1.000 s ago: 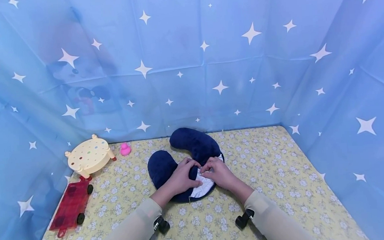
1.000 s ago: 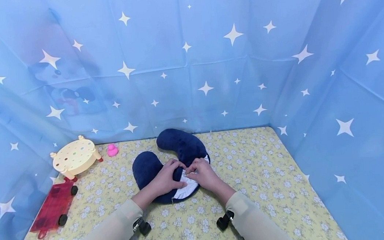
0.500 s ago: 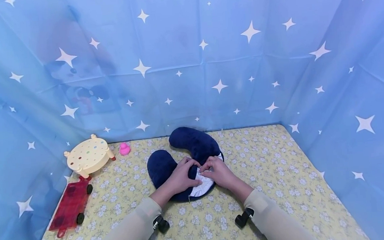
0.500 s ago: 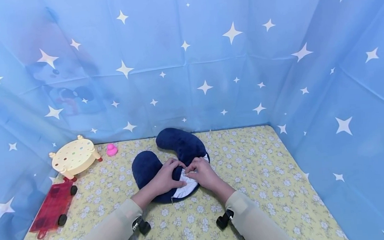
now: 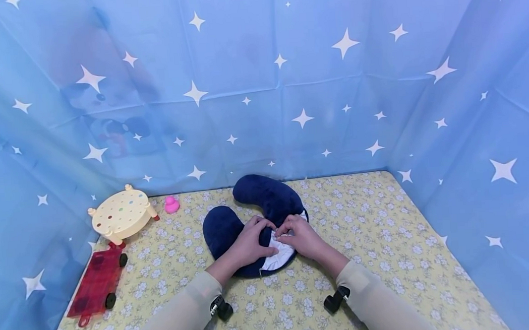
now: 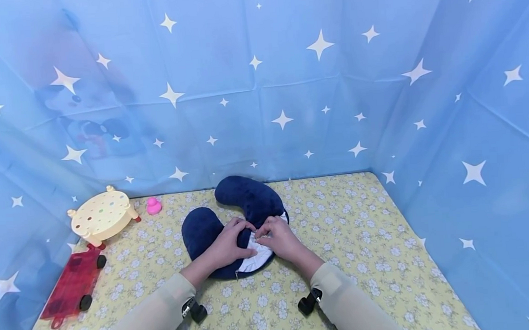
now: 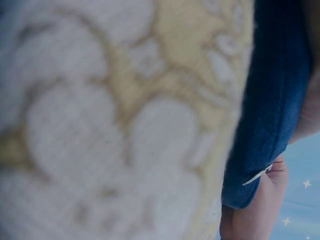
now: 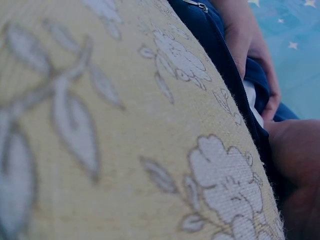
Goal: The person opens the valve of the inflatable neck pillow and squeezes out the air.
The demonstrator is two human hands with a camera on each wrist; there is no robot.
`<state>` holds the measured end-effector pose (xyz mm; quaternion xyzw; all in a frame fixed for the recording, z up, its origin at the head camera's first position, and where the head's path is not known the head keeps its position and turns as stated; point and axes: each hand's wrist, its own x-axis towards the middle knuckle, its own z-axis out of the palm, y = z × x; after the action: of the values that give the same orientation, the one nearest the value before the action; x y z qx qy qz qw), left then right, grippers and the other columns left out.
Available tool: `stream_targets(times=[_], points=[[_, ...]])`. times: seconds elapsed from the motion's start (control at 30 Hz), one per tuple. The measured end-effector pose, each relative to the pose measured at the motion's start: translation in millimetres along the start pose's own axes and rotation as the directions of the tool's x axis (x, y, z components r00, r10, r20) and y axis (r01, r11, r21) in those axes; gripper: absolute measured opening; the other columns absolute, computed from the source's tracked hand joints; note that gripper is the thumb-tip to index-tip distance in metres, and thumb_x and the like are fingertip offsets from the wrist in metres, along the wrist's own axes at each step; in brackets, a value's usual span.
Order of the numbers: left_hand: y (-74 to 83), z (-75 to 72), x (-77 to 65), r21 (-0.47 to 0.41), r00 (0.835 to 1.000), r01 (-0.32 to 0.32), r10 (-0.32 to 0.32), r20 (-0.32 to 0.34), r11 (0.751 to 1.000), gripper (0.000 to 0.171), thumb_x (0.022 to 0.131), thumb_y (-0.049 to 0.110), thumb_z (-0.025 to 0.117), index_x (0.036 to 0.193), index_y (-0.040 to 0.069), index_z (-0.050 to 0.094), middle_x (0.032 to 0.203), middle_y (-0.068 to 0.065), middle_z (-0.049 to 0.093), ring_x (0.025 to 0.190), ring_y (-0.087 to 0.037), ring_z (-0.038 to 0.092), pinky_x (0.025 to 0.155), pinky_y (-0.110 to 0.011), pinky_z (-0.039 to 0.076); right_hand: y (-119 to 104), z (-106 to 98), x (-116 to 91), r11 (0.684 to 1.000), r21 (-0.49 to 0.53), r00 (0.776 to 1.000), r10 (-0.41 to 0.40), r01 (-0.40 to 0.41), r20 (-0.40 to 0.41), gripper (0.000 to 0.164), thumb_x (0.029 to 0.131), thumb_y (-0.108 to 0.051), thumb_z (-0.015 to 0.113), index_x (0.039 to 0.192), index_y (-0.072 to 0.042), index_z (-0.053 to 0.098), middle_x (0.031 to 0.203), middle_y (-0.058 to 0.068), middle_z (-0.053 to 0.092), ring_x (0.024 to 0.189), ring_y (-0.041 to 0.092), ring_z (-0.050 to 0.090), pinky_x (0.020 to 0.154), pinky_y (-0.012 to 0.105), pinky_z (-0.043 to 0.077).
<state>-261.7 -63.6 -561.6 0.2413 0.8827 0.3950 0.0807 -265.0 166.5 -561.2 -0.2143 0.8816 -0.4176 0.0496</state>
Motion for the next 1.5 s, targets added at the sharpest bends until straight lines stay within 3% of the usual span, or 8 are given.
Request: stream_targets(times=[0.63,1.03,1.17,1.5], points=[[-3.2,1.5,1.2,-0.007,1.0,0.0,0.0,0.003,1.0,0.048,0.091,0.034,0.095,0.131,0.025,0.069,0.138,-0.002,0.055,0.134,-0.032,0.054,0.111,-0.053,0.049,1.0,0.1,-0.3,1.0,-0.004,1.0,-0.01,0.01,-0.005,0.01,0.1,-0.019,0.085,0.1,-0.009,0.085,0.097,-0.004,0.065,0.101,0.02,0.056,0.091,0.042,0.048],[-5.9,2.7,0.9,-0.008,1.0,-0.008,0.008,-0.004,1.0,0.049,0.091,0.034,0.096,0.13,0.026,0.069,0.137,-0.002,0.055,0.134,-0.032,0.054,0.112,-0.053,0.048,2.5,1.7,0.6,0.999,-0.028,0.999,-0.035,0.034,-0.022,0.003,0.099,-0.015,0.086,0.097,-0.014,0.085,0.096,-0.005,0.066,0.101,0.019,0.057,0.093,0.042,0.048],[-5.7,2.6,1.0,-0.01,1.0,-0.012,0.012,-0.005,1.0,0.049,0.091,0.034,0.096,0.13,0.025,0.069,0.138,-0.003,0.055,0.134,-0.032,0.054,0.112,-0.054,0.048,1.9,1.6,0.7,0.999,-0.032,0.999,-0.035,0.035,-0.018,0.009,0.098,-0.018,0.087,0.099,-0.009,0.085,0.096,-0.006,0.066,0.101,0.019,0.057,0.092,0.041,0.048],[-4.9,2.2,0.7,0.012,1.0,-0.025,0.025,-0.007,1.0,0.048,0.091,0.032,0.095,0.13,0.024,0.069,0.138,-0.003,0.055,0.134,-0.032,0.054,0.112,-0.053,0.048,1.6,0.9,2.2,0.999,-0.03,1.0,-0.024,0.023,-0.005,0.005,0.1,-0.018,0.086,0.097,-0.014,0.085,0.096,-0.007,0.066,0.101,0.017,0.058,0.092,0.039,0.05]])
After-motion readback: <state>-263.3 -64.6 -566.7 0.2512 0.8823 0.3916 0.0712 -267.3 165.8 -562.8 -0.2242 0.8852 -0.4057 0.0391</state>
